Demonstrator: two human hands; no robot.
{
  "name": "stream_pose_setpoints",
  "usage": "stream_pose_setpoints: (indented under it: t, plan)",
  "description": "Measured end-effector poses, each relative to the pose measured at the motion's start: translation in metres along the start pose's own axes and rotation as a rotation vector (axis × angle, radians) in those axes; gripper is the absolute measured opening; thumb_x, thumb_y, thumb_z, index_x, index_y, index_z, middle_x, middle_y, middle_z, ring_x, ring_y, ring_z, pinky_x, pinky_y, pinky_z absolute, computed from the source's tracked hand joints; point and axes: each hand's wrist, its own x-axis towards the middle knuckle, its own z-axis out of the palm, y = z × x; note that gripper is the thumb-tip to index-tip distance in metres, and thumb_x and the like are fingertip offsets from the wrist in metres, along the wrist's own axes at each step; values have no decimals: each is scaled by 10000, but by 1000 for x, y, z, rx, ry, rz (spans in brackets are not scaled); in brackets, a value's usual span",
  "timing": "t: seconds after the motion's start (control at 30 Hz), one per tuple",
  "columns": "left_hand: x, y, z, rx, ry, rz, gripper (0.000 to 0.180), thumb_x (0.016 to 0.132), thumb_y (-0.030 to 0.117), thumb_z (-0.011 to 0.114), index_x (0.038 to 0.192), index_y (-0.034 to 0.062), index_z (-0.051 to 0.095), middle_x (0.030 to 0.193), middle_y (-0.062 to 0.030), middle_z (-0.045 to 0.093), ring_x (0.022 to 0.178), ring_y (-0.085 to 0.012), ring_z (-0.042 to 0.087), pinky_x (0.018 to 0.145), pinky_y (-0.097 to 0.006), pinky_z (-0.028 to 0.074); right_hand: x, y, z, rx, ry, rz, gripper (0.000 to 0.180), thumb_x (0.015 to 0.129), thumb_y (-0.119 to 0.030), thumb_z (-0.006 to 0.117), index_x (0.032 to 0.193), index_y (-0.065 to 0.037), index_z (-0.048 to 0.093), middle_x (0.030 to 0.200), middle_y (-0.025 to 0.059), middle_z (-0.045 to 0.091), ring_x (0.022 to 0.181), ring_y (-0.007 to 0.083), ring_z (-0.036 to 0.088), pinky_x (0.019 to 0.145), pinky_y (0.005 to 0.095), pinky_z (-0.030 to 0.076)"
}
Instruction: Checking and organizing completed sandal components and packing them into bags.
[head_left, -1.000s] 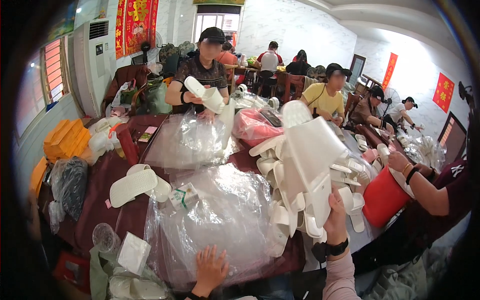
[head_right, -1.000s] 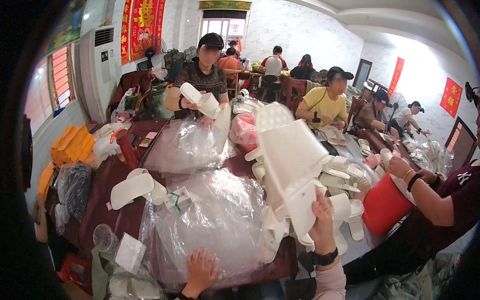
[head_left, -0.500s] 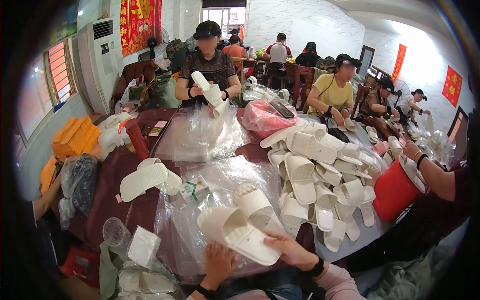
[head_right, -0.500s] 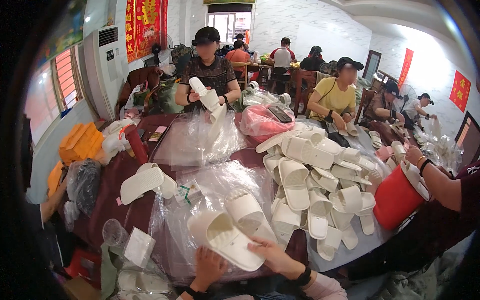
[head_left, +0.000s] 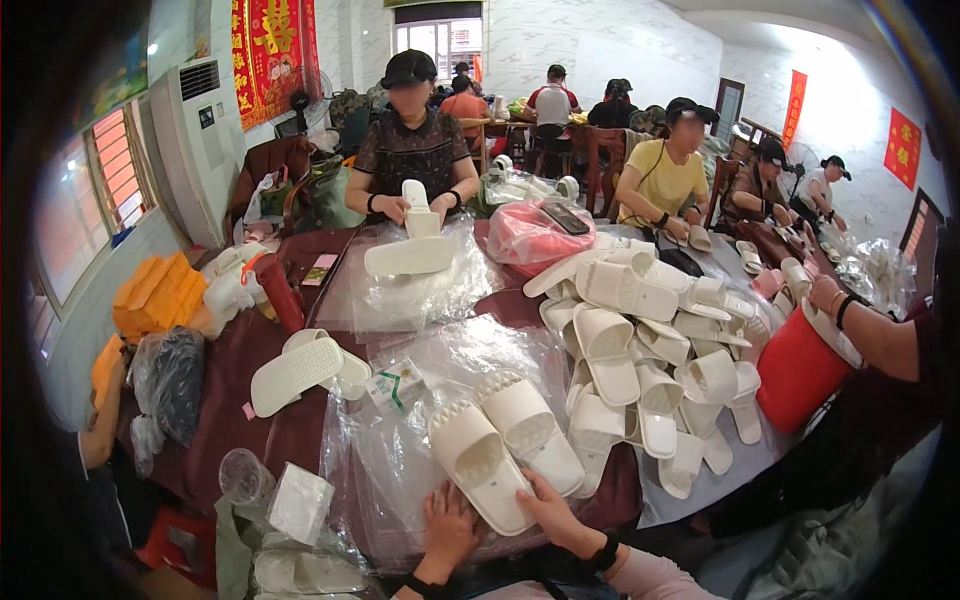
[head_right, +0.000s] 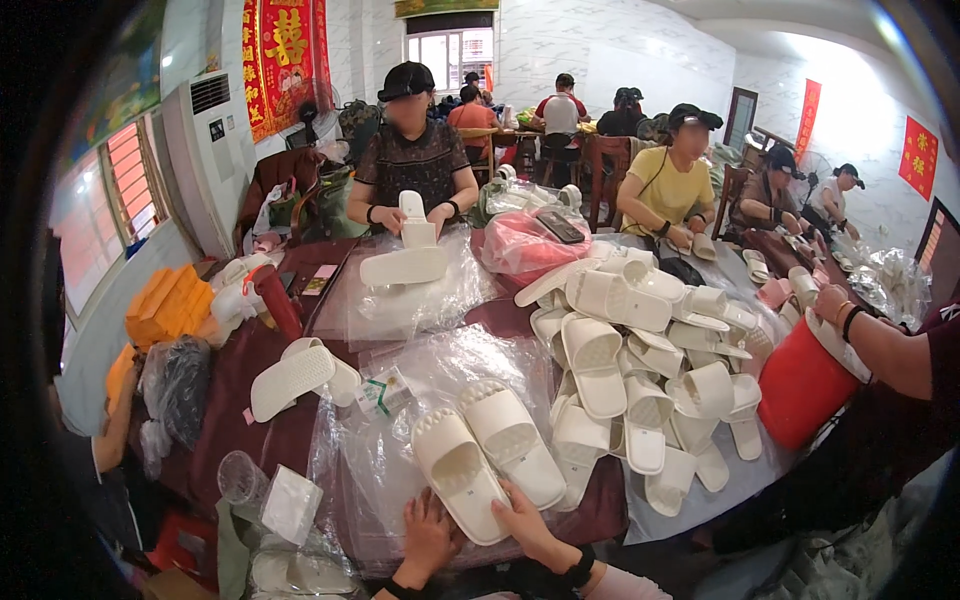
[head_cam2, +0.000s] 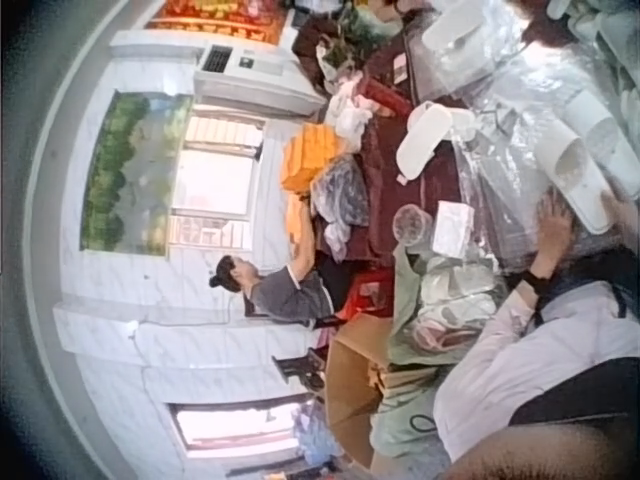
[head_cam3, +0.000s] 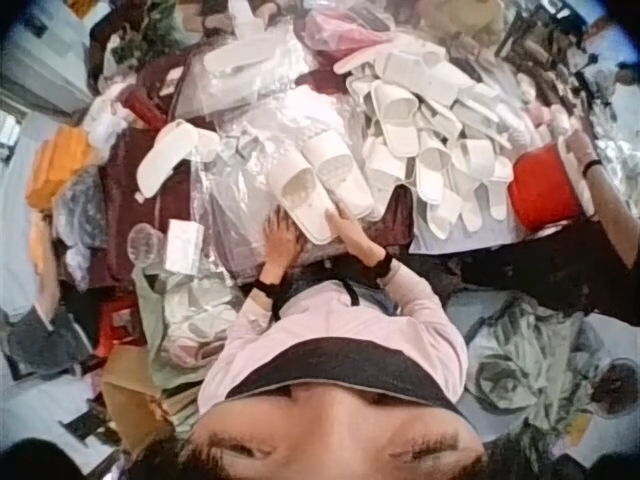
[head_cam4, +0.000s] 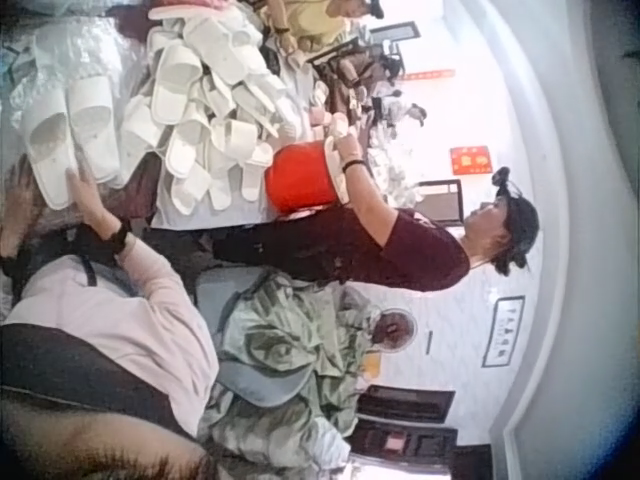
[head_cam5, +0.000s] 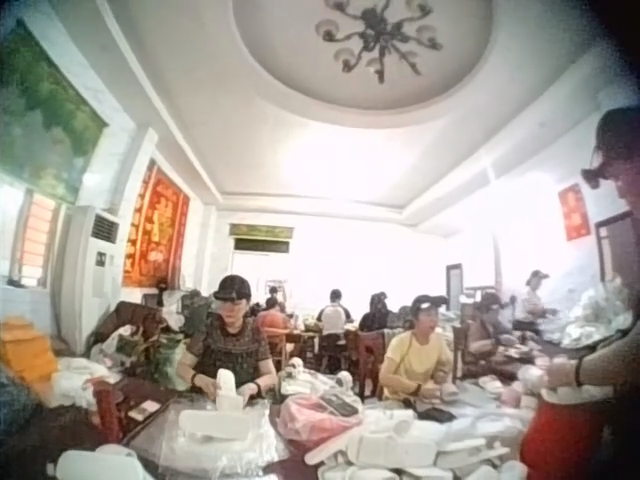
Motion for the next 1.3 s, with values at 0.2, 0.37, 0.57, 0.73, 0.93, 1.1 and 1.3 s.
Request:
stream_pose_setpoints:
  t: [0.2, 0.37, 0.57, 0.73, 0.93, 1.1, 1.3]
  plan:
    - [-2, -2, 5, 36, -4, -2, 449, 707, 327, 653, 1112, 135, 635, 1280, -188, 479, 1227, -385, 406, 1023, -572, 259, 15, -14, 9, -1215, -19, -603, 530, 818, -182, 643, 1319, -138, 476, 1363, 237, 378, 1191, 412, 424, 973, 440, 386]
    - [-2, -3, 10, 41, 19, 17, 438, 703, 327, 646, 1099, 141, 639, 1258, -176, 503, 1221, -377, 417, 1017, -571, 269, 35, -7, 12, -1496, 17, -677, 433, 813, -276, 631, 1241, -283, 567, 1398, 290, 318, 1236, 525, 343, 1018, 518, 326]
    - [-6, -4, 10, 98, 7, -2, 437, 698, 351, 646, 1083, 144, 646, 1256, -178, 506, 1229, -376, 413, 1010, -572, 273, 82, -19, 19, -1649, 16, -527, 394, 813, -409, 591, 1167, -241, 631, 1345, 304, 396, 1270, 489, 339, 1034, 549, 294]
    - [-2, -6, 16, 83, -25, 26, 437, 727, 369, 630, 1096, 135, 647, 1256, -174, 519, 1240, -376, 405, 1006, -574, 268, 119, -16, 2, -1609, -181, -434, 351, 850, -461, 513, 1106, -274, 662, 1235, 199, 541, 1217, 402, 423, 1042, 511, 293]
    - [-6, -14, 21, 71, -76, 35, 463, 760, 390, 615, 1147, 135, 622, 1285, -146, 505, 1258, -369, 387, 1011, -575, 258, 117, -18, 5, -1541, -185, -536, 362, 829, -352, 570, 1119, -150, 656, 1177, 200, 575, 1165, 392, 459, 989, 437, 370]
    - [1, -28, 18, 30, -293, 131, 526, 807, 381, 563, 1282, 157, 520, 1378, -77, 444, 1288, -321, 364, 1025, -576, 261, 24, -67, 17, -695, -547, -741, 442, 791, -97, 599, 1223, -22, 543, 1296, 222, 486, 1258, 378, 397, 1057, 408, 298]
    - [-9, -53, 38, -79, -319, 199, 539, 824, 379, 536, 1318, 170, 479, 1397, -38, 430, 1293, -291, 363, 1012, -572, 283, -29, -45, -24, -561, -970, -396, 495, 896, -42, 501, 1374, -15, 375, 1388, 149, 423, 1306, 255, 356, 1073, 352, 269]
